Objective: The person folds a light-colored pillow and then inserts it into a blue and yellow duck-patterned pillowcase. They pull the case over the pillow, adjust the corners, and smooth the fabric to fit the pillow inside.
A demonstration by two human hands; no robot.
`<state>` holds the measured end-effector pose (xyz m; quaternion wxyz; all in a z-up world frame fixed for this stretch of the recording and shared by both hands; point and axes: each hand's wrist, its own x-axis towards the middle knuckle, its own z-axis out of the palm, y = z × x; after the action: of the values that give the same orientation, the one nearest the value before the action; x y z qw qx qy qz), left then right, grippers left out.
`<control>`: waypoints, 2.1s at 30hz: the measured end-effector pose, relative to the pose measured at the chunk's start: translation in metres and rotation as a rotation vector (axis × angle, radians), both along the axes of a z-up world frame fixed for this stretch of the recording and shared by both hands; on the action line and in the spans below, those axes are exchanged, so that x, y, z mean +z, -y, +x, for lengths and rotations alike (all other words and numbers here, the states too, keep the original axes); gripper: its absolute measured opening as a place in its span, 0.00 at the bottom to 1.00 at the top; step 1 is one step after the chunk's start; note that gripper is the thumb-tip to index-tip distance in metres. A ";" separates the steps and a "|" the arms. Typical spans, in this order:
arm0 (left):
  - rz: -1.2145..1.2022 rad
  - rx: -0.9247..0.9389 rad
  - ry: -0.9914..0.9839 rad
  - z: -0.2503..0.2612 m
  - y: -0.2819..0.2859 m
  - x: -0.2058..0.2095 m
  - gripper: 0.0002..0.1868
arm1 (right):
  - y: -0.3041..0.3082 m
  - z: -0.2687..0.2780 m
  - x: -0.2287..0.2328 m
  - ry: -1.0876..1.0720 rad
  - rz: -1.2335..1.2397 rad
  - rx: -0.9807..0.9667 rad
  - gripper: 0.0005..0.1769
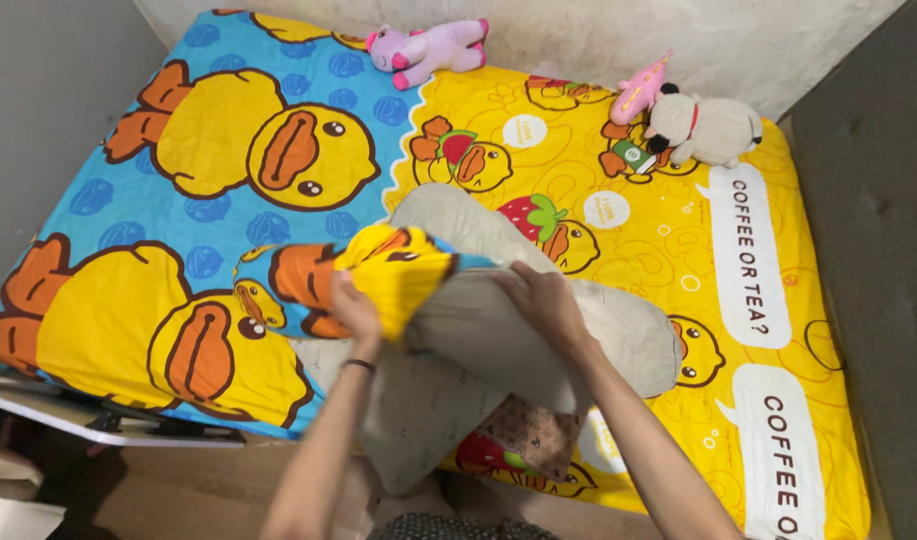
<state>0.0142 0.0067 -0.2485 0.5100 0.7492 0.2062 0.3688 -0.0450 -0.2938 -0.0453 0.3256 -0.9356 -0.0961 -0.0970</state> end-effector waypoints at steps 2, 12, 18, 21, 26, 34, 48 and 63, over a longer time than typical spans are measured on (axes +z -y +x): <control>0.088 -0.007 -0.102 0.014 -0.038 0.014 0.20 | 0.014 -0.004 0.018 0.079 0.055 0.032 0.26; 0.066 -0.621 -0.378 0.025 -0.042 0.034 0.18 | 0.063 0.004 0.033 0.201 -0.092 -0.020 0.25; 0.229 -0.574 -0.376 0.036 -0.007 0.051 0.20 | -0.036 -0.018 -0.020 0.427 -0.328 0.011 0.42; 0.335 -0.629 -0.495 0.033 0.010 0.059 0.22 | -0.062 -0.023 -0.034 0.214 -0.280 -0.055 0.40; 0.289 -0.494 -0.430 0.026 0.024 0.054 0.12 | -0.048 -0.010 -0.029 0.073 -0.180 0.097 0.28; 0.096 -0.350 -0.326 0.062 -0.006 0.050 0.16 | -0.008 -0.003 0.012 0.183 -0.061 0.128 0.22; 0.138 -0.790 -0.813 0.007 0.009 -0.095 0.27 | -0.051 0.015 -0.017 0.335 -0.338 0.039 0.37; 0.460 -0.412 -0.240 0.002 -0.058 -0.070 0.13 | -0.019 0.038 -0.022 -0.199 -0.098 0.284 0.27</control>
<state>0.0164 0.0646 -0.3181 0.3632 0.9088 0.0203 0.2041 -0.0072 -0.2750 -0.0674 0.2980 -0.9323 -0.1993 0.0477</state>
